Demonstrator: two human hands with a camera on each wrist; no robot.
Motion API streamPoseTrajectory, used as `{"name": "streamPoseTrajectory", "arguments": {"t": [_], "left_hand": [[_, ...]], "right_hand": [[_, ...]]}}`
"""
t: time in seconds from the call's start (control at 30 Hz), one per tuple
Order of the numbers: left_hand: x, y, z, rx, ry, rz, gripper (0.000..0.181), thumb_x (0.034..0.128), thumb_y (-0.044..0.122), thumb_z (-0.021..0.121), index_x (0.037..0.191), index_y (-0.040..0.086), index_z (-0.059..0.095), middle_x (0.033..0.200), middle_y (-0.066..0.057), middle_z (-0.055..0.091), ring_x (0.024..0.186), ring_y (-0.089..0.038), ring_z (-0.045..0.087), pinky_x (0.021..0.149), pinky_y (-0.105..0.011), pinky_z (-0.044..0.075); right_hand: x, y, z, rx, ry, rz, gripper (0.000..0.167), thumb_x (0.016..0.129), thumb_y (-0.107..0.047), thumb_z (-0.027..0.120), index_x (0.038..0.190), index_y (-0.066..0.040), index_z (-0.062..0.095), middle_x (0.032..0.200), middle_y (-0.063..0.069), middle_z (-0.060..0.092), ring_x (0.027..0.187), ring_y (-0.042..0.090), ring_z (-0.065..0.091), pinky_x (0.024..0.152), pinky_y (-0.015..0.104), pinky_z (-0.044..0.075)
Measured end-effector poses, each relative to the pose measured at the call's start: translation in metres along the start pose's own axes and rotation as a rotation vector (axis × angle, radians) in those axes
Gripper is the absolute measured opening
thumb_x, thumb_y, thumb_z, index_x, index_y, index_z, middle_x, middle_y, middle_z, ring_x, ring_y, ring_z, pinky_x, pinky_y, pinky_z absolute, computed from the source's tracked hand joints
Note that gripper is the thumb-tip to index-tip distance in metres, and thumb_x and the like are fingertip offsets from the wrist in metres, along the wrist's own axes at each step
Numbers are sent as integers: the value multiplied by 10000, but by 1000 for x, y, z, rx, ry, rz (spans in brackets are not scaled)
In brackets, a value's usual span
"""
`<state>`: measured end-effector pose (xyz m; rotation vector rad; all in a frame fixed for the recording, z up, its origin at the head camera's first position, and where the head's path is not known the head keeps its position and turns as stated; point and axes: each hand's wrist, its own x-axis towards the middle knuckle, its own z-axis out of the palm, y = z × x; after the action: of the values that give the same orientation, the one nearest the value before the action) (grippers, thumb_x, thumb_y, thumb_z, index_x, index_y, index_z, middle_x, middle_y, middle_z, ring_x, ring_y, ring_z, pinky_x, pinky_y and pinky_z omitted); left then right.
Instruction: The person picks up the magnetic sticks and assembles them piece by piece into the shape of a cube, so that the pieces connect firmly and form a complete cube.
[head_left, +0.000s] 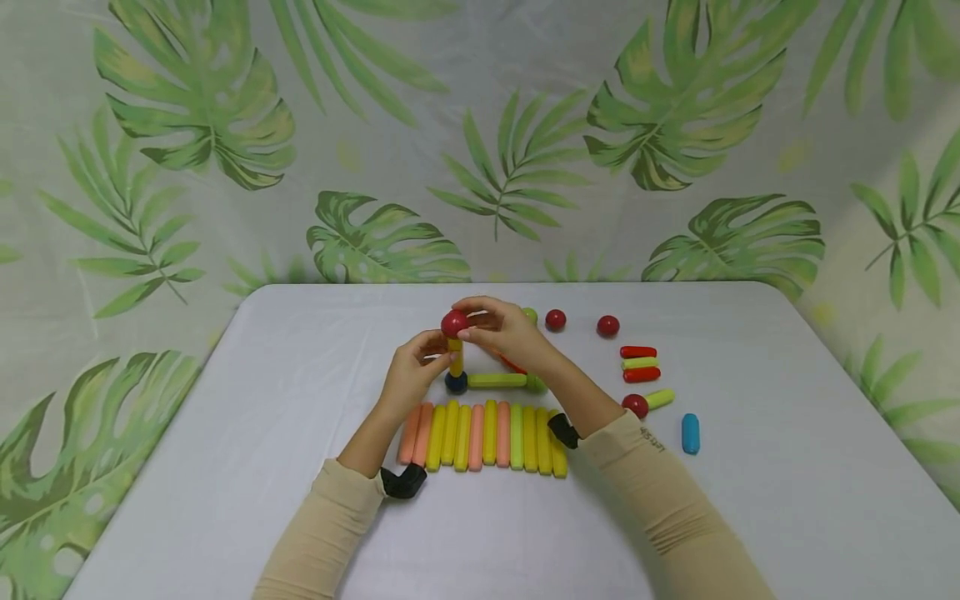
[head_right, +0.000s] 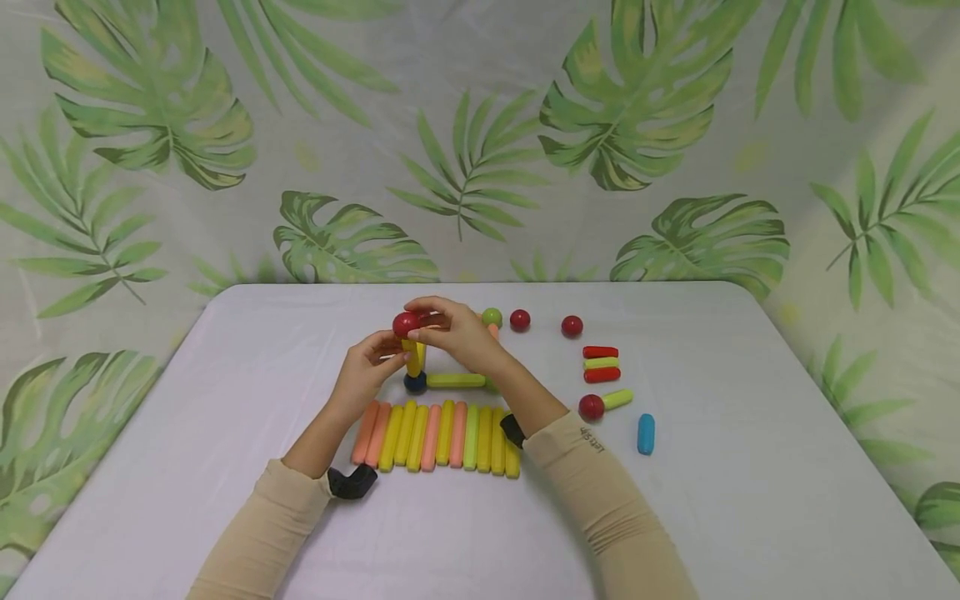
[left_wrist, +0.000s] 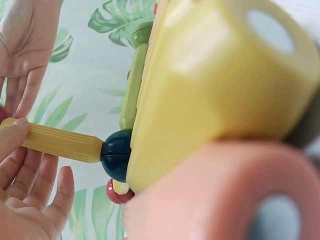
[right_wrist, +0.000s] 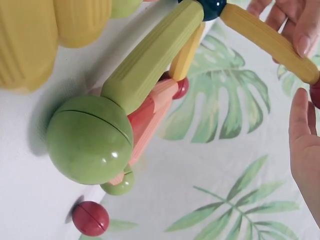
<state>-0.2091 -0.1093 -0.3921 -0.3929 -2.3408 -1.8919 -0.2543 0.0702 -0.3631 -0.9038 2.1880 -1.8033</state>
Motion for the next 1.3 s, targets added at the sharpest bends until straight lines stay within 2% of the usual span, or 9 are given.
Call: {"name": "streamPoseTrajectory", "arguments": {"t": [0.2,0.33,0.5,0.73,0.87,1.0,1.1,1.2,1.3], "left_hand": [[0,0,0,-8,-5,22,282,836,11,617,1099,-67,552,1028,-199,583,947,-289,549,828,-403,451],[0,-1,0,-39,-35,46,425,837,-19,602,1229,-36,437,1063,-239,532,973,-315,533,852,-402,438],[0,4,0,-11,-89,118,648,852,-60,556,1392,92,232,1168,-264,427,982,-354,540,874,-436,420],[-1,8,0,154,-106,221,617,865,-75,521,1391,87,241,1243,-220,373,964,-335,553,826,-405,453],[5,-3,-1,157,-95,227,624,840,-64,571,1365,101,277,1191,-203,422,935,-334,557,815,-406,461],[15,-19,-1,124,-58,193,585,835,86,638,1326,164,329,1178,-144,441,955,-287,556,835,-427,448],[19,-19,-1,107,-30,187,500,855,209,619,1287,157,371,1168,-99,444,996,-237,545,849,-381,444],[21,-18,-1,78,-18,205,447,877,256,585,1261,121,399,1181,-84,446,1031,-225,530,852,-356,440],[22,-16,-3,54,-17,210,439,874,259,590,1248,108,416,1200,-65,449,1034,-215,527,844,-346,442]], "right_hand": [[-16,-7,-14,-71,-3,16,385,871,-115,599,1233,-36,492,1206,101,519,1064,217,519,872,325,437],[-40,-7,-36,-179,-52,42,362,865,-88,603,1209,-37,504,1177,92,527,1071,263,498,890,369,423],[-78,4,-58,-268,-225,131,367,845,-158,636,1184,-65,532,1155,108,541,1077,323,477,915,424,393],[-114,22,-62,-360,-456,253,259,847,-83,618,1097,-141,583,1154,-4,528,1109,240,442,937,444,362],[-122,29,-60,-478,-478,279,239,823,-76,645,1029,-191,605,1141,-48,503,1089,212,432,938,423,366],[-123,32,-58,-580,-470,312,244,801,-48,658,989,-200,624,1081,-64,509,1047,197,446,923,406,383],[-123,32,-58,-641,-479,332,239,781,-53,682,950,-216,637,1012,-86,514,989,171,457,883,364,416],[-123,32,-65,-608,-508,360,221,765,-62,699,908,-216,631,931,-79,528,906,160,475,814,330,437],[-120,33,-75,-468,-527,399,175,782,-96,692,905,-197,620,892,-44,563,860,174,501,775,324,435]]}}
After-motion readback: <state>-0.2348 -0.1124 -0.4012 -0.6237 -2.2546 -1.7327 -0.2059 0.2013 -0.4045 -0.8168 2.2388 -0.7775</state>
